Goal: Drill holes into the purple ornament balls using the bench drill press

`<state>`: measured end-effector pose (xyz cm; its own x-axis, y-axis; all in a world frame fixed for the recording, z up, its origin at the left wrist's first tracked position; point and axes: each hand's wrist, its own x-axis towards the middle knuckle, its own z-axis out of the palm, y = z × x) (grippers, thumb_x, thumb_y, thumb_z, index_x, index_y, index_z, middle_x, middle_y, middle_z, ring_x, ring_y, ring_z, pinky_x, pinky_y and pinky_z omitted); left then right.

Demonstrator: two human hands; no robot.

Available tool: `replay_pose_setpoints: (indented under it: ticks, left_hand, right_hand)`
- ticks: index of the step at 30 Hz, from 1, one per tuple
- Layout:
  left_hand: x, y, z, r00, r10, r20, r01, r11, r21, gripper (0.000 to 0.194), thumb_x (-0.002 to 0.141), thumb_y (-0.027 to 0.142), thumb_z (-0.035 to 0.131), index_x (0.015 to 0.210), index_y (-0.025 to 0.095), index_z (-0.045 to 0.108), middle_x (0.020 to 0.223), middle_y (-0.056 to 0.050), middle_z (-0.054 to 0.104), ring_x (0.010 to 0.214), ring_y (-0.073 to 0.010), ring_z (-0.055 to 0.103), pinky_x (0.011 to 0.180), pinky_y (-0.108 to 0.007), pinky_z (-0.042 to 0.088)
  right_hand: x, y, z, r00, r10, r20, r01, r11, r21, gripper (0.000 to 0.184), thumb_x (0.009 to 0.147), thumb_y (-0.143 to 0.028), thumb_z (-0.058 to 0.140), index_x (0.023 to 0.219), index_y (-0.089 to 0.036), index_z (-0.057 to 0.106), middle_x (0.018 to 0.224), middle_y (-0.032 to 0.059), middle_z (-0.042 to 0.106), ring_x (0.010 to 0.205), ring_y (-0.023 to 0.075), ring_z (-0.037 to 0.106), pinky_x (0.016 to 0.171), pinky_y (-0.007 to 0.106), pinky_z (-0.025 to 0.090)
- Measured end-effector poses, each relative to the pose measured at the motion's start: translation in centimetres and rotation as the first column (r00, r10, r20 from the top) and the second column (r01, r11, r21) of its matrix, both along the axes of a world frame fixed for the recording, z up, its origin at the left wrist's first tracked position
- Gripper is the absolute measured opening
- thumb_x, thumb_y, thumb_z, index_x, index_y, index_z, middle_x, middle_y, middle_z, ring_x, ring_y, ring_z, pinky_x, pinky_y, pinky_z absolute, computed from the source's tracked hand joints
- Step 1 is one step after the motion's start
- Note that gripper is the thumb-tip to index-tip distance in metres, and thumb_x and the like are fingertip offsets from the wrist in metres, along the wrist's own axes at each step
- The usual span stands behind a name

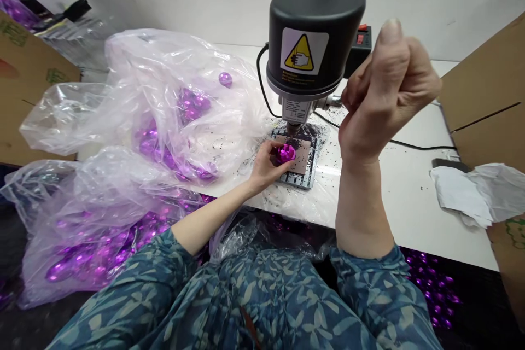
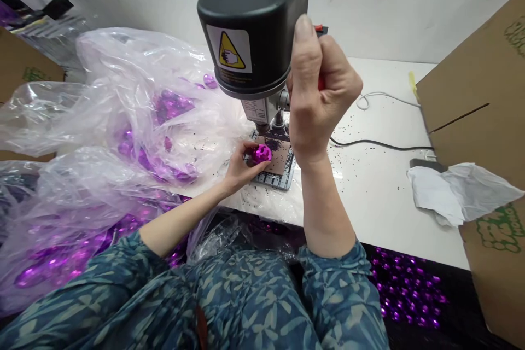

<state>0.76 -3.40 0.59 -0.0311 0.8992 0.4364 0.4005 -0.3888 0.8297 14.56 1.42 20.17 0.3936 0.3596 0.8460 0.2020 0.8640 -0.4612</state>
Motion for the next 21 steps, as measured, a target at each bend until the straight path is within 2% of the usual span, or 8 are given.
replay_pose_setpoints:
  ticks: [3, 6, 8, 11, 14, 17, 19, 21]
  left_hand:
    - [-0.9, -4.4, 0.9, 0.959, -0.278, -0.064, 0.279, 0.960, 0.013, 0.038, 0.089, 0.044, 0.082, 0.114, 0.022, 0.063, 0.103, -0.006, 0.073, 0.089, -0.0208, 0.072, 0.076, -0.035, 0.062]
    - [-1.8, -9.1, -0.1, 0.754, -0.626, -0.200, 0.630, 0.775, -0.052, 0.038, 0.092, 0.045, 0.079, 0.121, 0.025, 0.065, 0.102, -0.008, 0.075, 0.089, -0.0245, 0.076, 0.078, -0.039, 0.065]
    - [-2.0, -11.5, -1.6, 0.646, -0.671, -0.364, 0.692, 0.716, -0.090, 0.034, 0.095, 0.039, 0.077, 0.127, 0.030, 0.067, 0.112, -0.012, 0.077, 0.096, -0.0294, 0.077, 0.082, -0.044, 0.067]
    - [-2.3, -13.0, -3.6, 0.591, -0.600, -0.540, 0.688, 0.724, -0.051, 0.038, 0.092, 0.034, 0.079, 0.129, 0.040, 0.069, 0.130, -0.011, 0.076, 0.110, -0.0325, 0.077, 0.090, -0.048, 0.069]
    - [-3.6, -11.7, -4.0, 0.673, -0.517, -0.528, 0.645, 0.760, 0.078, 0.043, 0.091, 0.044, 0.082, 0.131, 0.041, 0.067, 0.132, -0.007, 0.077, 0.117, -0.0302, 0.077, 0.092, -0.048, 0.071]
    - [-6.9, -8.5, -2.6, 0.812, -0.287, -0.507, 0.421, 0.891, 0.170, 0.034, 0.101, 0.036, 0.071, 0.134, 0.032, 0.065, 0.128, -0.010, 0.077, 0.122, -0.0296, 0.075, 0.099, -0.053, 0.068]
    - [-10.2, -6.4, -1.0, 0.840, -0.123, -0.528, 0.235, 0.961, 0.150, 0.031, 0.100, 0.036, 0.073, 0.129, 0.027, 0.068, 0.126, -0.011, 0.076, 0.127, -0.0324, 0.072, 0.108, -0.060, 0.062]
    - [-14.1, -4.9, 1.1, 0.848, 0.047, -0.527, 0.065, 0.979, 0.191, 0.025, 0.096, 0.038, 0.077, 0.119, 0.027, 0.070, 0.113, -0.008, 0.077, 0.117, -0.0319, 0.074, 0.107, -0.062, 0.060]
  right_hand:
    - [-0.1, 0.3, 0.2, 1.000, 0.023, -0.008, -0.023, 0.999, 0.027, 0.059, 0.089, -0.075, 0.047, 0.061, -0.028, 0.024, 0.047, -0.0083, 0.025, 0.037, 0.0065, 0.024, 0.040, 0.032, 0.027]
    - [-0.2, 0.3, 0.0, 0.990, 0.122, -0.076, -0.116, 0.990, 0.074, 0.056, 0.082, -0.068, 0.062, 0.061, -0.027, 0.029, 0.048, -0.0100, 0.026, 0.037, 0.0048, 0.026, 0.043, 0.030, 0.024]
    - [-0.1, 0.3, -0.1, 0.975, 0.191, -0.116, -0.182, 0.980, 0.082, 0.053, 0.080, -0.061, 0.067, 0.061, -0.025, 0.033, 0.048, -0.0100, 0.029, 0.038, 0.0036, 0.029, 0.045, 0.029, 0.022]
    - [0.0, 0.3, -0.1, 0.955, 0.254, -0.151, -0.245, 0.966, 0.079, 0.049, 0.082, -0.053, 0.069, 0.060, -0.022, 0.037, 0.047, -0.0093, 0.032, 0.040, 0.0021, 0.033, 0.045, 0.026, 0.021]
    - [0.1, 0.5, -0.2, 0.947, 0.266, -0.181, -0.249, 0.962, 0.111, 0.048, 0.085, -0.047, 0.072, 0.059, -0.021, 0.041, 0.046, -0.0086, 0.034, 0.040, 0.0026, 0.036, 0.045, 0.026, 0.021]
    - [0.3, 0.4, -0.4, 0.952, 0.249, -0.179, -0.236, 0.968, 0.089, 0.048, 0.084, -0.050, 0.073, 0.058, -0.022, 0.044, 0.045, -0.0078, 0.037, 0.039, 0.0044, 0.037, 0.046, 0.029, 0.022]
    - [0.4, 0.2, -0.5, 0.956, 0.235, -0.177, -0.231, 0.972, 0.044, 0.051, 0.084, -0.054, 0.074, 0.056, -0.023, 0.043, 0.044, -0.0071, 0.038, 0.039, 0.0053, 0.038, 0.046, 0.031, 0.023]
    - [0.5, 0.0, -0.6, 0.957, 0.232, -0.176, -0.234, 0.972, 0.012, 0.056, 0.085, -0.056, 0.075, 0.053, -0.023, 0.041, 0.044, -0.0063, 0.038, 0.039, 0.0056, 0.038, 0.045, 0.032, 0.023]
